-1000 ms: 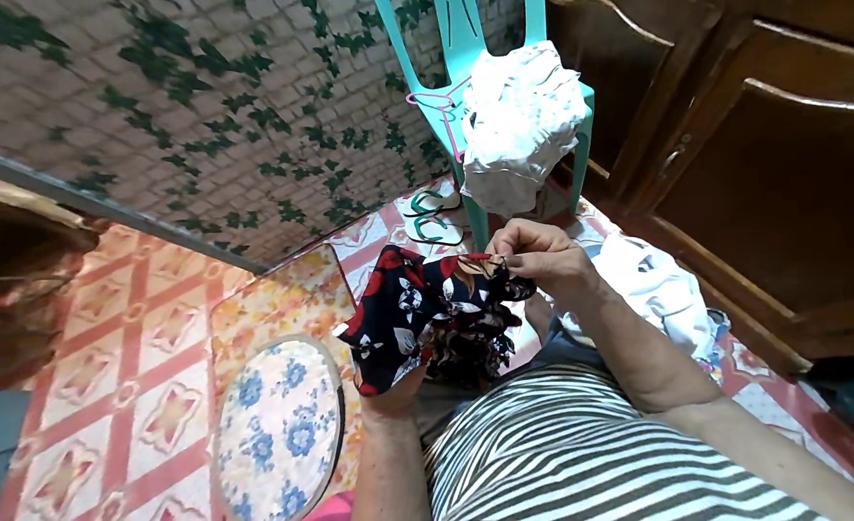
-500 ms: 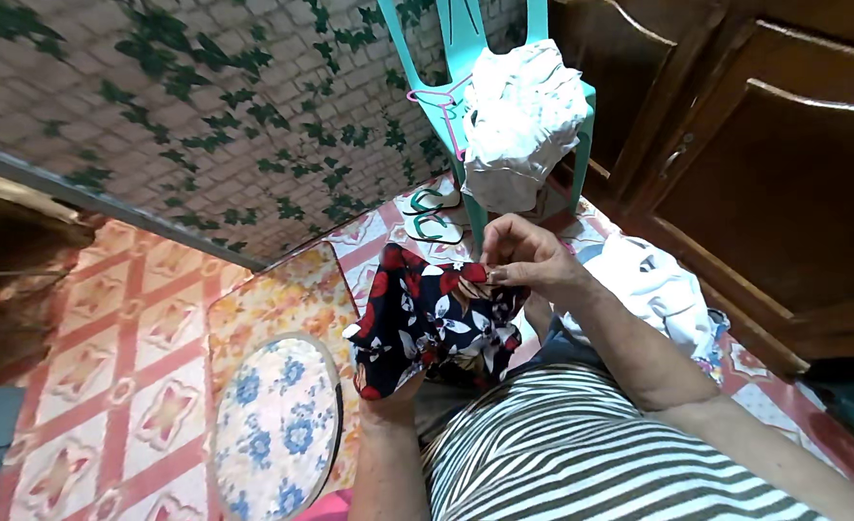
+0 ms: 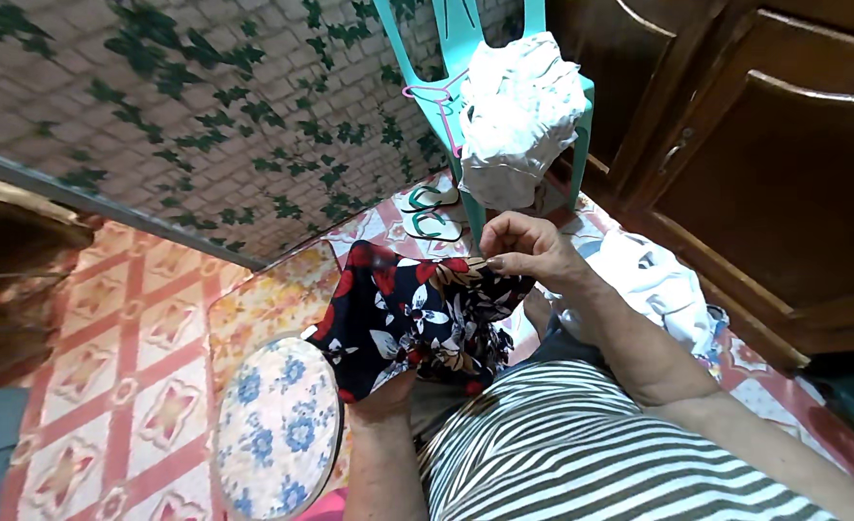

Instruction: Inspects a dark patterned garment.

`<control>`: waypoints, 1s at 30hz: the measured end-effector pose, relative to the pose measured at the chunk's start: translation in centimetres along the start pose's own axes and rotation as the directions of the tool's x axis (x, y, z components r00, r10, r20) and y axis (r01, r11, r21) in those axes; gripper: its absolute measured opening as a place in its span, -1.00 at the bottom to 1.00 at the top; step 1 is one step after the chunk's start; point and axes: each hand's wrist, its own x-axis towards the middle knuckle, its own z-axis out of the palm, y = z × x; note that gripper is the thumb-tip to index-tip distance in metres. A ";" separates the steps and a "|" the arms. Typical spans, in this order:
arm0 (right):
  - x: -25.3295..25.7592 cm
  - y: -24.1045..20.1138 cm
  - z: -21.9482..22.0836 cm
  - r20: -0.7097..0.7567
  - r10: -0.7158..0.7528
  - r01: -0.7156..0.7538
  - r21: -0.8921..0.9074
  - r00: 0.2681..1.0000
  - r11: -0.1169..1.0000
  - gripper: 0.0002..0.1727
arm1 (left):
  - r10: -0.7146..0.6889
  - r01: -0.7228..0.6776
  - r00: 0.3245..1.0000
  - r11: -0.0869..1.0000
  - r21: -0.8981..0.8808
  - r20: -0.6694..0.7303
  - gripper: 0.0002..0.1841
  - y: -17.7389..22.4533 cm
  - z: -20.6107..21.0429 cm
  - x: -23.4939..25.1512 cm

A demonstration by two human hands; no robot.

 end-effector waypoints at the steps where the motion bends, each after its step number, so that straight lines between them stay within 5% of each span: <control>1: 0.0 -0.2 0.2 0.026 0.013 -0.012 -0.039 1.000 0.999 -0.77 | 0.004 -0.004 1.000 1.000 0.012 -0.004 -0.77 0.0 0.0 0.0; 7: 0.1 -0.4 0.1 0.085 -0.004 0.021 -0.207 0.996 0.978 -0.76 | 0.008 -0.009 0.999 1.000 -0.027 -0.047 -0.77 0.0 0.3 0.0; 20: 0.0 -0.4 -0.3 -0.129 -0.034 0.025 -0.072 0.991 0.997 -0.87 | -0.034 0.034 0.998 0.999 -0.017 -0.048 -0.71 0.3 -1.2 -0.1; 23: -0.2 -0.6 -0.8 -0.114 -0.043 0.031 -0.109 0.993 0.994 -0.89 | -0.005 0.005 0.992 1.000 -0.002 -0.127 -0.74 0.5 -0.6 -0.5; 30: -0.1 -1.0 -1.1 0.118 0.070 -0.014 -0.421 0.991 0.907 -0.81 | 0.028 -0.029 0.999 0.999 -0.036 -0.033 -0.70 0.3 -1.1 -0.2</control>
